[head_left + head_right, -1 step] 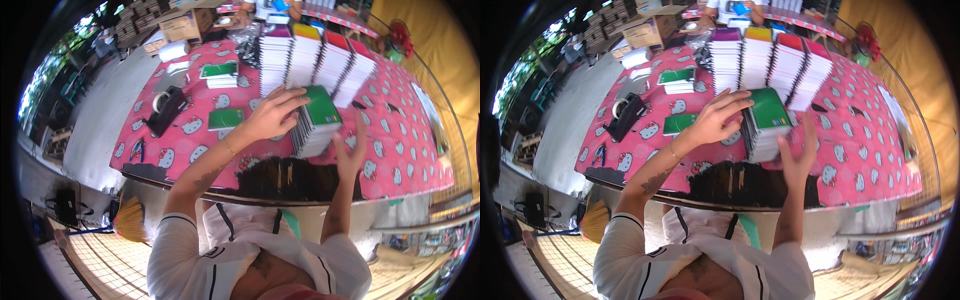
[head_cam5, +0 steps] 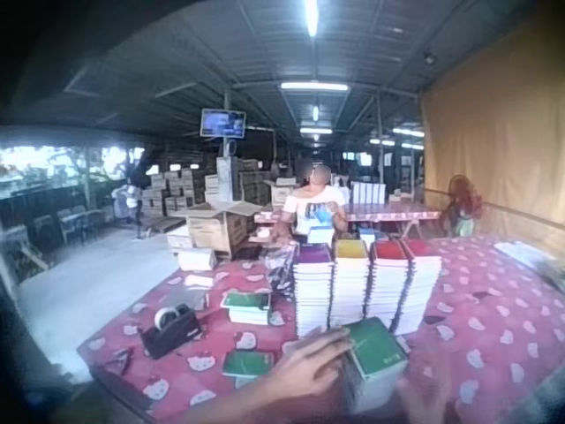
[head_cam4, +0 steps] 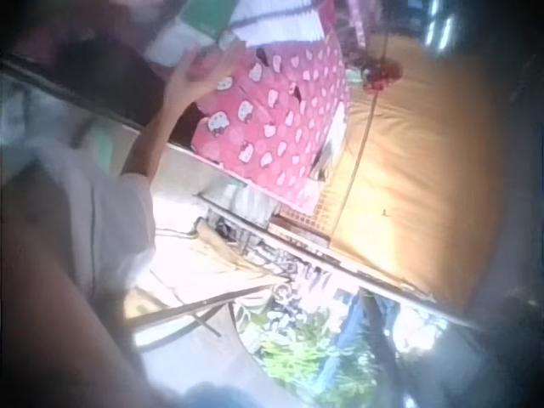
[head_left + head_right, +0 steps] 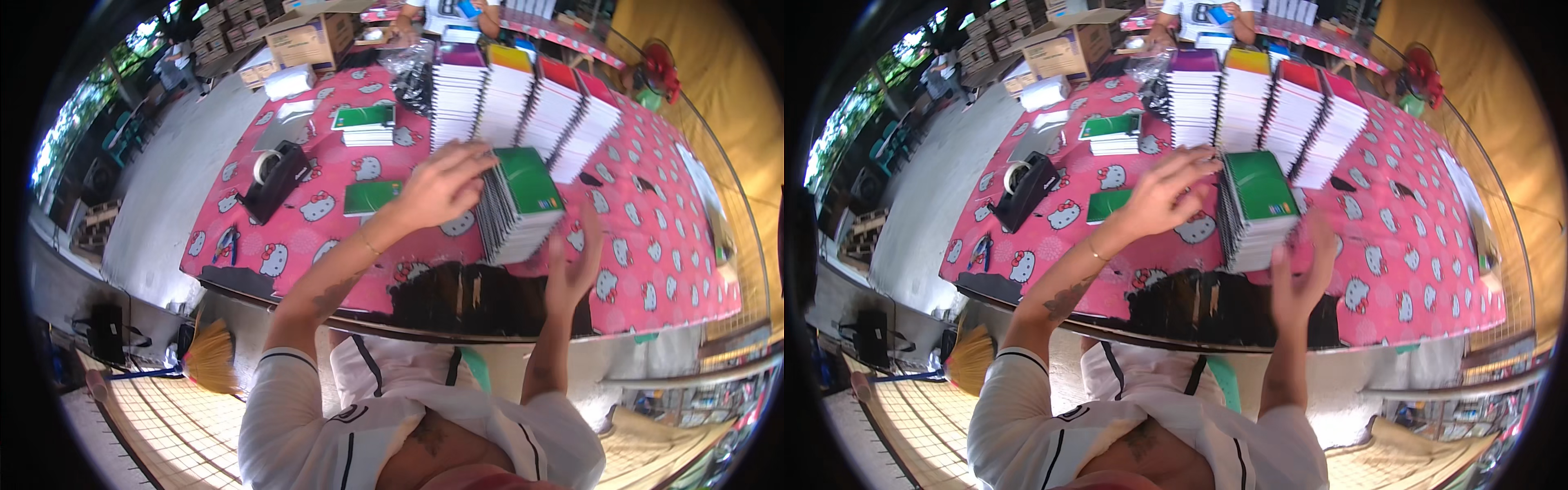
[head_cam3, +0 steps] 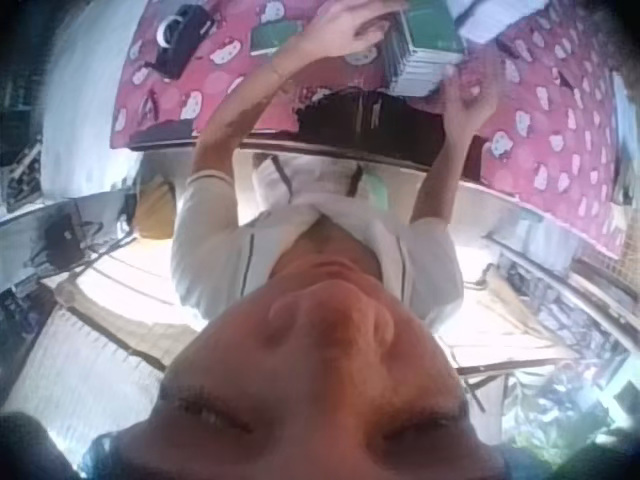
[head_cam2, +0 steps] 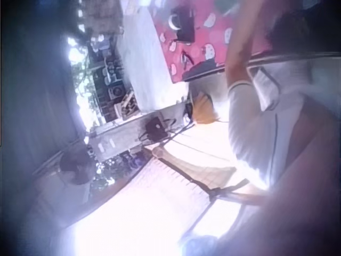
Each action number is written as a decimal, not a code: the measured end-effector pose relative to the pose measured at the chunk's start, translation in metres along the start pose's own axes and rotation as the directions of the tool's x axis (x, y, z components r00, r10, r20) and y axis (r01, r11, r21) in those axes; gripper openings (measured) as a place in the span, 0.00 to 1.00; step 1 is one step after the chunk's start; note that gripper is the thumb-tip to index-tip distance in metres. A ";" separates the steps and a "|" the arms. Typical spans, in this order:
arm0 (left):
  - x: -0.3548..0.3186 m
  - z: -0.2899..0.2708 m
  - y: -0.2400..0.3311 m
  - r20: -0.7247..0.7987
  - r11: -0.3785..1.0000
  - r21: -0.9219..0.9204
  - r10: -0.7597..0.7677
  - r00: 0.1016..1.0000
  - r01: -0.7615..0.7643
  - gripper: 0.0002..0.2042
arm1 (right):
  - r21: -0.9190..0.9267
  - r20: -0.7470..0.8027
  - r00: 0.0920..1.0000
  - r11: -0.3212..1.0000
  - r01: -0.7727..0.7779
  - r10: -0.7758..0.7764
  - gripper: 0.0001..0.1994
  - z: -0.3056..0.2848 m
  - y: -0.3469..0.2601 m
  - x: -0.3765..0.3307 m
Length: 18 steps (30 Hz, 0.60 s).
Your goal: The person applies small pieces of tape to the edges of green and purple booklets by hand, then stacks the taped booklets into piles on a table.
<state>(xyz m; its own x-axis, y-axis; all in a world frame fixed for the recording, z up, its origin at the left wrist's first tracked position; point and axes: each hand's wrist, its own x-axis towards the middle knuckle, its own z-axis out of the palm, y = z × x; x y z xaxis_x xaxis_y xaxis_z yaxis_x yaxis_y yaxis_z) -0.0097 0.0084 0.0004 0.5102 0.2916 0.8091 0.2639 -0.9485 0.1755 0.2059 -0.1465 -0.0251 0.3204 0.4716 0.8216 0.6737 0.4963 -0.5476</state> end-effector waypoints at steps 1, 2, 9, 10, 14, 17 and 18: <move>-0.006 -0.009 -0.010 -0.056 0.998 0.056 -0.022 0.998 0.026 0.18 | 0.075 0.120 0.991 0.996 0.057 -0.066 0.25 0.004 -0.003 -0.026; -0.025 -0.028 -0.040 -0.030 0.993 0.015 -0.118 0.993 0.119 0.16 | 0.160 0.302 0.951 0.987 0.018 -0.067 0.23 0.025 -0.021 -0.045; -0.082 -0.127 -0.264 -0.016 0.806 0.350 -0.505 0.863 0.478 0.11 | 0.334 0.852 0.484 0.918 -0.213 -0.198 0.18 0.171 -0.077 -0.140; -0.079 -0.136 -0.287 0.010 0.785 0.375 -0.536 0.844 0.494 0.12 | 0.332 0.870 0.455 0.908 -0.255 -0.190 0.18 0.187 -0.083 -0.141; -0.066 -0.141 -0.376 0.106 0.744 0.412 -0.612 0.783 0.526 0.13 | 0.229 0.881 0.467 0.928 -0.296 -0.069 0.14 0.240 -0.091 -0.137; -0.055 -0.127 -0.441 0.163 0.737 0.414 -0.638 0.753 0.535 0.14 | 0.076 0.897 0.436 0.946 -0.314 0.072 0.12 0.257 -0.097 -0.138; -0.044 -0.122 -0.459 0.188 0.727 0.430 -0.652 0.735 0.535 0.15 | 0.065 0.885 0.457 0.950 -0.306 0.086 0.11 0.264 -0.094 -0.140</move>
<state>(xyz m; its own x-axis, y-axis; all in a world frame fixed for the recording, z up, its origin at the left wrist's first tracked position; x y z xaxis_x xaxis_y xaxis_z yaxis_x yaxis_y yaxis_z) -0.2531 0.4157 -0.0479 0.3569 0.8557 0.3748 0.8171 -0.4804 0.3188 -0.0781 -0.0671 -0.1308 -0.3854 0.9035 0.1874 0.4985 0.3748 -0.7817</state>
